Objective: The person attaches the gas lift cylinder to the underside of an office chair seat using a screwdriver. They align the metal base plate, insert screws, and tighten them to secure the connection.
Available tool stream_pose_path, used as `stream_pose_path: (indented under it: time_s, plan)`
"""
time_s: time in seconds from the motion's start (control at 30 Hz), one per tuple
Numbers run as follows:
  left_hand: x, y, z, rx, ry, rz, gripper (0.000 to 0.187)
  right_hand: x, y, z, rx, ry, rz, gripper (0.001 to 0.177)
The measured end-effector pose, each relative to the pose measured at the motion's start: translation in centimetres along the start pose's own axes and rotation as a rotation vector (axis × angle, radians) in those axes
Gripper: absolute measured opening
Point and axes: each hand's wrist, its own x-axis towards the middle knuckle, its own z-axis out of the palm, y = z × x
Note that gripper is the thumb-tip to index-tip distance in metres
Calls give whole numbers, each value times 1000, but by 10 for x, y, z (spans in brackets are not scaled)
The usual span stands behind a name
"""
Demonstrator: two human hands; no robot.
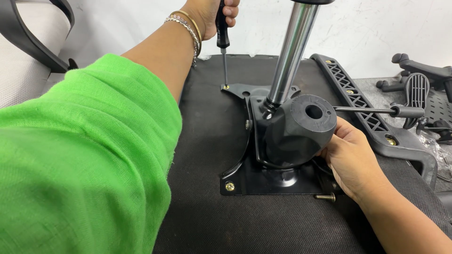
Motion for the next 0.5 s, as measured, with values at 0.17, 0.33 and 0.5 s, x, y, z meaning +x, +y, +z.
stream_pose_path:
  time_s: [0.17,0.33,0.5]
  plan:
    - [0,-1,9,24,49,46,29,2,3,-2,17,2,11,18]
    - [-7,-23,33,403,302,193,31,2,6,-5,49,-62,-59,8]
    - [-21,-2,12,529,681,-2,29,-2,4,-4,35,-58,-71,7]
